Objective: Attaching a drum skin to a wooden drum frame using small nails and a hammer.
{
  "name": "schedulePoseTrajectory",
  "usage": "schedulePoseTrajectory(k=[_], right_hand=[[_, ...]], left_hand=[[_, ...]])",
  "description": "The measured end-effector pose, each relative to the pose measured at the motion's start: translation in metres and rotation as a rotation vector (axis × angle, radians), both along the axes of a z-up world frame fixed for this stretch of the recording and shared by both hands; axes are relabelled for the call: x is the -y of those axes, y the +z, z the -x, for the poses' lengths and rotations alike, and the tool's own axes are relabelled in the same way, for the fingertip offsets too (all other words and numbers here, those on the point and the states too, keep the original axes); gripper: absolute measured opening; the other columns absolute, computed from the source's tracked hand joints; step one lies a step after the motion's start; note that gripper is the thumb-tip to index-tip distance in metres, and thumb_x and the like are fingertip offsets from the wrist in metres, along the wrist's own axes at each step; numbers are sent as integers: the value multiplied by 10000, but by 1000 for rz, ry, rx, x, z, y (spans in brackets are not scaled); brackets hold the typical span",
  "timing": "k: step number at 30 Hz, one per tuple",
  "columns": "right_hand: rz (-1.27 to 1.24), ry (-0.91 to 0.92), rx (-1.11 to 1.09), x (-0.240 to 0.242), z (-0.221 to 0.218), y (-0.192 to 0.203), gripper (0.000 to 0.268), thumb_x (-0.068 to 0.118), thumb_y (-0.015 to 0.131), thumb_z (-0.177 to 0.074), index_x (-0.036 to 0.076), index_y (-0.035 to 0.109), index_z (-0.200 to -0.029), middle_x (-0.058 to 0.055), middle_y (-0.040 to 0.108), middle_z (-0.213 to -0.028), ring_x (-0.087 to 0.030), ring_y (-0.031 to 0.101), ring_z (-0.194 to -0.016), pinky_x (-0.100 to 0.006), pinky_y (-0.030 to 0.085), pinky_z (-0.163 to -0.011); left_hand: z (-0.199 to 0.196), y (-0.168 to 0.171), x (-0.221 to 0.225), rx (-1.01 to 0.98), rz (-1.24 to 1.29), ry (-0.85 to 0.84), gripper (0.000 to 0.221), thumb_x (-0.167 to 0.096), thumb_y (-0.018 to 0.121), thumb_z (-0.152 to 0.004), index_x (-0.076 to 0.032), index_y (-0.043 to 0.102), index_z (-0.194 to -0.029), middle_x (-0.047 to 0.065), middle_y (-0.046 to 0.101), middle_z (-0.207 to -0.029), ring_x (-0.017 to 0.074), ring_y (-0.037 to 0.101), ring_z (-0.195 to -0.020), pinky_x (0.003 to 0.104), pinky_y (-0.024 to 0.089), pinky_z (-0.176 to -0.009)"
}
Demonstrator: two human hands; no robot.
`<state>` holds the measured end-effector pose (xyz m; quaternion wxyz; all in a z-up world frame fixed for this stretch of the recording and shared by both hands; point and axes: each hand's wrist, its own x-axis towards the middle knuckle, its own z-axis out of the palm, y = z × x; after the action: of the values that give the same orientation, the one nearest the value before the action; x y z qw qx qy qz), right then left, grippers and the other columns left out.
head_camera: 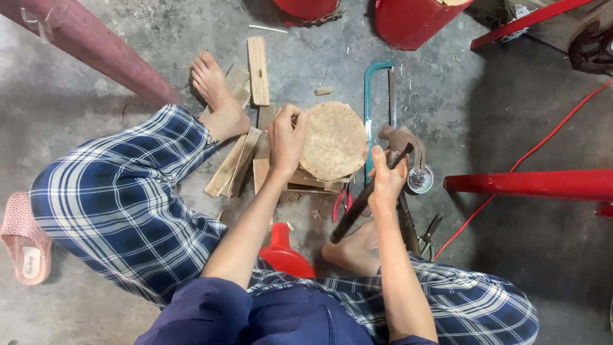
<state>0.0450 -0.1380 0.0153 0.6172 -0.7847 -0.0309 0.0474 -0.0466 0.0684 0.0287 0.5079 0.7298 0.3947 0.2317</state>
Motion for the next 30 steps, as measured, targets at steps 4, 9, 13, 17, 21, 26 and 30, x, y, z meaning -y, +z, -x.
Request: schedulePoseTrajectory(k=[4,9,13,17,21,26,30], right_hand=[[-32,-65,-74,-9,2,-8,344,291,885,-852,74,631,-934,-45,619,-684,-152,584,-419,-268,445,-411],[-42,-83,-93,-12,6,-12,355,284,903,-834,56,647,-929,-54,620,-689,-166,585,-424,-287,442,-431],[-63,-101,-57,-20,7,-6,328,208,908,-822,74,644,-965,-64,660,-752,-156,589,-423,-264,466,-430],[-112,-121,-46,-25,9,-3,303,128,901,-811,74,644,-964,-63,689,-782,-138,582,-416,-246,471,-421],[-119,-130,-44,-19,7,-27,288,129,891,-828,80,644,-968,-60,666,-746,-165,596,-416,-255,484,-419],[-152,-141,-86,-21,9,-24,258,135,861,-850,105,647,-991,-44,643,-712,-144,580,-420,-242,465,-421],[-206,-150,-155,-17,11,-30,262,187,854,-868,107,647,-1007,-40,644,-694,-153,585,-428,-245,463,-432]], left_hand=[[-2,5,4,21,-236,63,254,-279,632,-999,-132,539,-813,79,563,-726,343,669,-758,411,528,-678],[-5,3,9,-14,-373,92,323,-372,800,-864,-153,567,-827,57,554,-744,313,681,-737,404,552,-637],[-8,5,12,11,-395,110,301,-236,830,-825,-130,549,-839,50,512,-758,329,668,-765,412,547,-663],[-8,6,11,50,-316,145,230,-172,809,-844,-133,583,-821,38,522,-712,302,668,-723,404,541,-663],[-9,-8,6,89,-275,138,198,-160,795,-853,-123,609,-800,63,522,-679,319,655,-672,395,525,-633],[-10,-25,3,347,98,118,100,-139,755,-916,-150,702,-831,-21,615,-649,17,542,-686,243,519,-681],[-13,-45,3,474,231,111,111,-171,731,-950,-144,689,-851,-53,616,-692,14,525,-736,229,508,-717]])
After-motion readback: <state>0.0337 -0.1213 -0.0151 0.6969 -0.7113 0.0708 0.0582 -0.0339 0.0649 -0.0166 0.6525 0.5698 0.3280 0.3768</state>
